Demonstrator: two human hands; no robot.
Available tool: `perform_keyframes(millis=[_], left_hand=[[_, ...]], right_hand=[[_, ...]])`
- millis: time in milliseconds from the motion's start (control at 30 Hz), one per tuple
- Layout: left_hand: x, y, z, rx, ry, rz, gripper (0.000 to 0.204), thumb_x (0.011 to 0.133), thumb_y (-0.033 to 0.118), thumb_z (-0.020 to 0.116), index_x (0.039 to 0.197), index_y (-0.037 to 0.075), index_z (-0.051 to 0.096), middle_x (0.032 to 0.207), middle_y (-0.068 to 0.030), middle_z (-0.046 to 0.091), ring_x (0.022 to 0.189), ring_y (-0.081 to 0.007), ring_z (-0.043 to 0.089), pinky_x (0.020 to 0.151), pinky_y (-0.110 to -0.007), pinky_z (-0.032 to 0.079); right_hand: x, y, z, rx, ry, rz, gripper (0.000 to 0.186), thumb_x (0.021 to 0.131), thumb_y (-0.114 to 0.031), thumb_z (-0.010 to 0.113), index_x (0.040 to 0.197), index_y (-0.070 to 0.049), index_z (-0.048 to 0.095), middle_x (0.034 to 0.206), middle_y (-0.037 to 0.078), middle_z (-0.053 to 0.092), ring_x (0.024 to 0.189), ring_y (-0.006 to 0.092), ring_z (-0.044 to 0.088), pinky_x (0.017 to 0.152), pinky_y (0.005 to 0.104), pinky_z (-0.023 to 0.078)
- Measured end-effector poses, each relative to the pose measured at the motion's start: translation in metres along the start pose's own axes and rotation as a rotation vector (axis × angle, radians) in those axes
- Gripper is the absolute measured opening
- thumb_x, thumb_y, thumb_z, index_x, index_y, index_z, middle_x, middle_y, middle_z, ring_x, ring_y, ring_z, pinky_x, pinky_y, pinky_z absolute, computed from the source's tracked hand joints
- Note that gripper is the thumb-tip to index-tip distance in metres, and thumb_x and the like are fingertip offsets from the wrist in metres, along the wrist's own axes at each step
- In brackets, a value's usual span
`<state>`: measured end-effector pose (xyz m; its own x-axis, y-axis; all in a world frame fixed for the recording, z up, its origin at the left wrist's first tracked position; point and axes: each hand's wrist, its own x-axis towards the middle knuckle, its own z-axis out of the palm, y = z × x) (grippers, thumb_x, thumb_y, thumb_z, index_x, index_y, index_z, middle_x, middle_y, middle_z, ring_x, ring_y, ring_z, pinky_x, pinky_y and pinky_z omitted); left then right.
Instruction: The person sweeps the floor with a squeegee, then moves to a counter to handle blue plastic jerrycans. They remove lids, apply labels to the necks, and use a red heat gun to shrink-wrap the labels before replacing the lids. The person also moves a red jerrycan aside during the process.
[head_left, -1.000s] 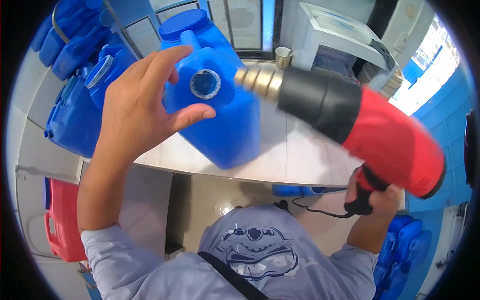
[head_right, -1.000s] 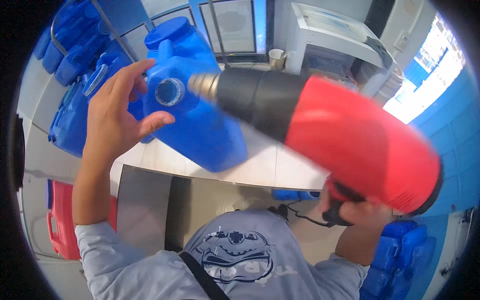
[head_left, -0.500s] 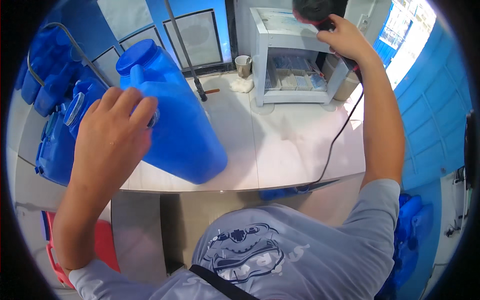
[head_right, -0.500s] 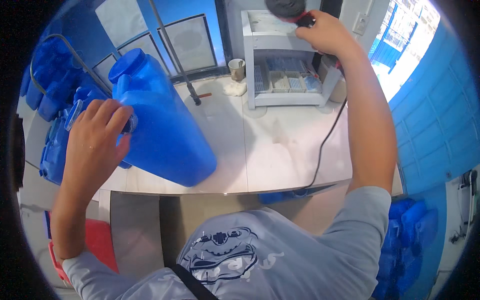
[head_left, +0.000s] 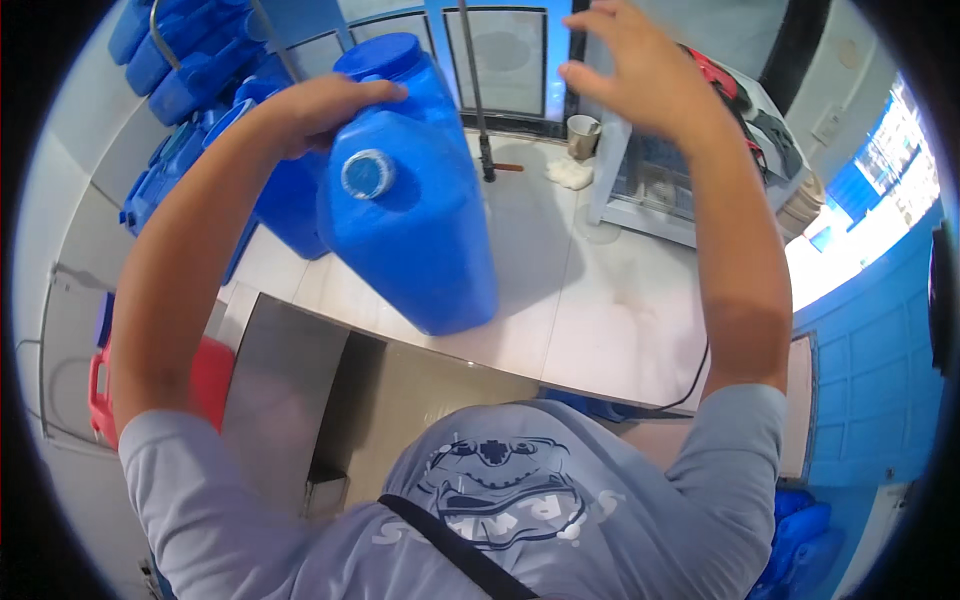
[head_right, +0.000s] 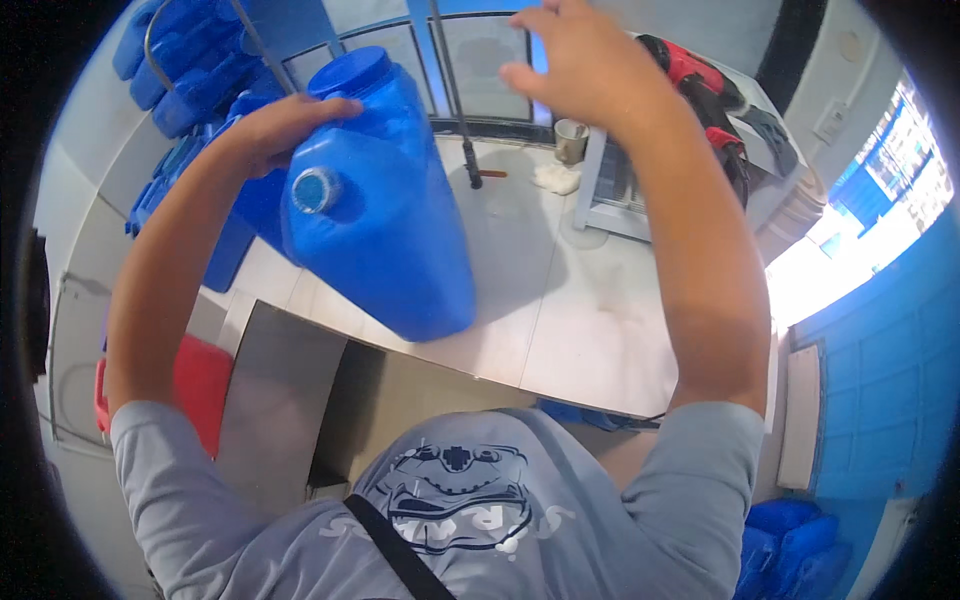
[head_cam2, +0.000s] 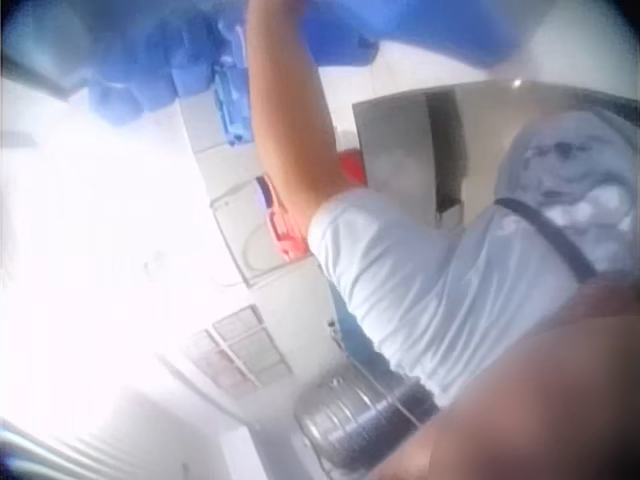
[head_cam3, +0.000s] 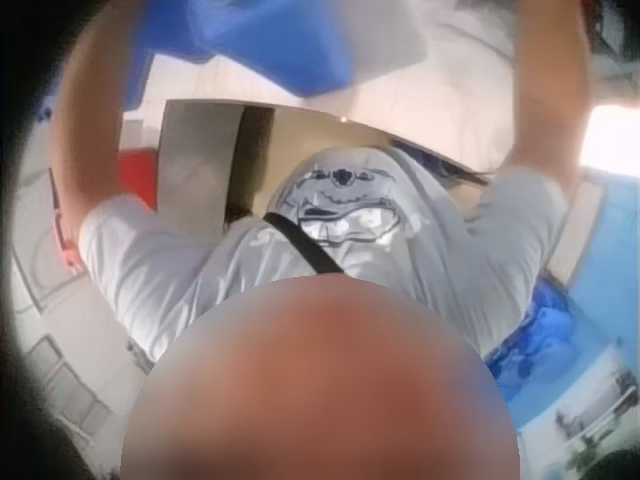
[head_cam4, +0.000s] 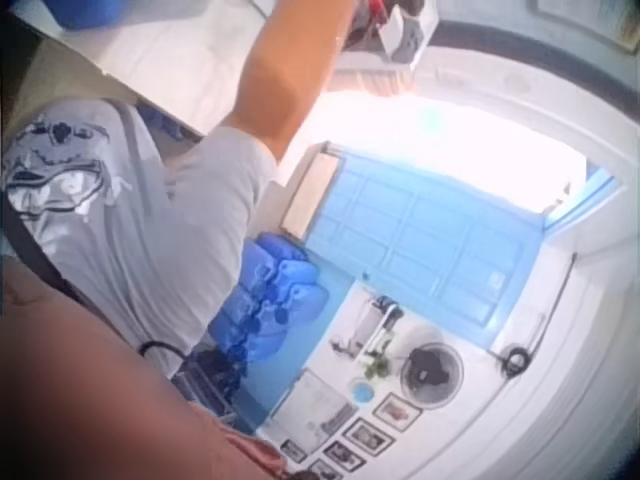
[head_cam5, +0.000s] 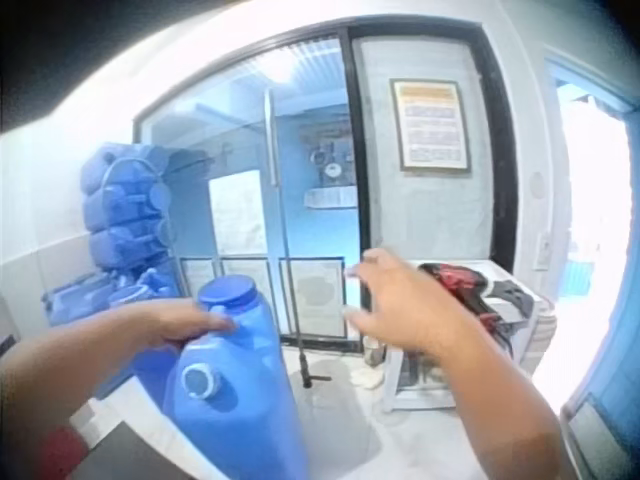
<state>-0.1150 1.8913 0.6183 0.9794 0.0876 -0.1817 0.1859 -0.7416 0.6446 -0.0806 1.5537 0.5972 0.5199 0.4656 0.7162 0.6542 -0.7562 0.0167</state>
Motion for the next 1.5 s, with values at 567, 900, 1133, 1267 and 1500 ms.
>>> perform_keyframes(millis=[567,900,1133,1267,1500], left_hand=[[0.003,-0.010,0.065,-0.693,0.223,0.416,0.039,0.088,0.006,0.057,0.127,0.002,0.056,0.103,-0.0154,0.068,0.097,-0.0246,0.066,0.085,-0.036,0.054],[-0.047,0.014,0.146,-1.032,0.040,0.717,0.043,0.091,0.005,0.067,0.126,0.002,0.043,0.117,-0.0100,0.059,0.116,-0.0237,0.058,0.099,-0.036,0.047],[-0.065,-0.010,0.247,-0.258,0.015,1.102,0.039,0.088,-0.005,0.068,0.120,0.003,0.046,0.110,-0.0108,0.057,0.111,-0.0250,0.061,0.094,-0.036,0.050],[-0.049,0.000,0.253,-0.318,0.138,1.211,0.035,0.087,-0.006,0.067,0.116,0.002,0.048,0.108,-0.0123,0.058,0.107,-0.0259,0.063,0.090,-0.036,0.051],[-0.062,0.004,0.249,-0.068,0.105,1.093,0.036,0.086,0.003,0.072,0.116,0.005,0.052,0.104,-0.0101,0.061,0.100,-0.0252,0.064,0.085,-0.036,0.051]], right_hand=[[-0.154,-0.117,0.089,1.002,-0.131,0.496,0.127,0.056,-0.050,0.093,0.151,-0.001,0.024,0.151,0.023,0.036,0.139,0.0352,0.038,0.115,0.0434,0.032],[-0.205,-0.012,0.108,0.951,-0.140,0.811,0.077,0.087,-0.042,0.071,0.146,-0.008,0.036,0.133,0.018,0.056,0.116,0.0315,0.061,0.093,0.0398,0.051],[-0.205,-0.013,0.075,1.294,-0.734,1.305,0.088,0.091,-0.077,0.033,0.141,-0.005,0.043,0.117,0.018,0.064,0.104,0.0312,0.065,0.090,0.0418,0.050],[-0.218,-0.022,0.104,1.291,-0.343,1.233,0.090,0.090,-0.077,0.036,0.144,-0.006,0.041,0.127,0.020,0.059,0.113,0.0375,0.060,0.096,0.0537,0.048],[-0.214,-0.029,0.123,1.845,-0.368,1.320,0.085,0.090,-0.065,0.053,0.149,-0.009,0.027,0.137,0.016,0.048,0.113,0.0353,0.058,0.094,0.0563,0.049]])
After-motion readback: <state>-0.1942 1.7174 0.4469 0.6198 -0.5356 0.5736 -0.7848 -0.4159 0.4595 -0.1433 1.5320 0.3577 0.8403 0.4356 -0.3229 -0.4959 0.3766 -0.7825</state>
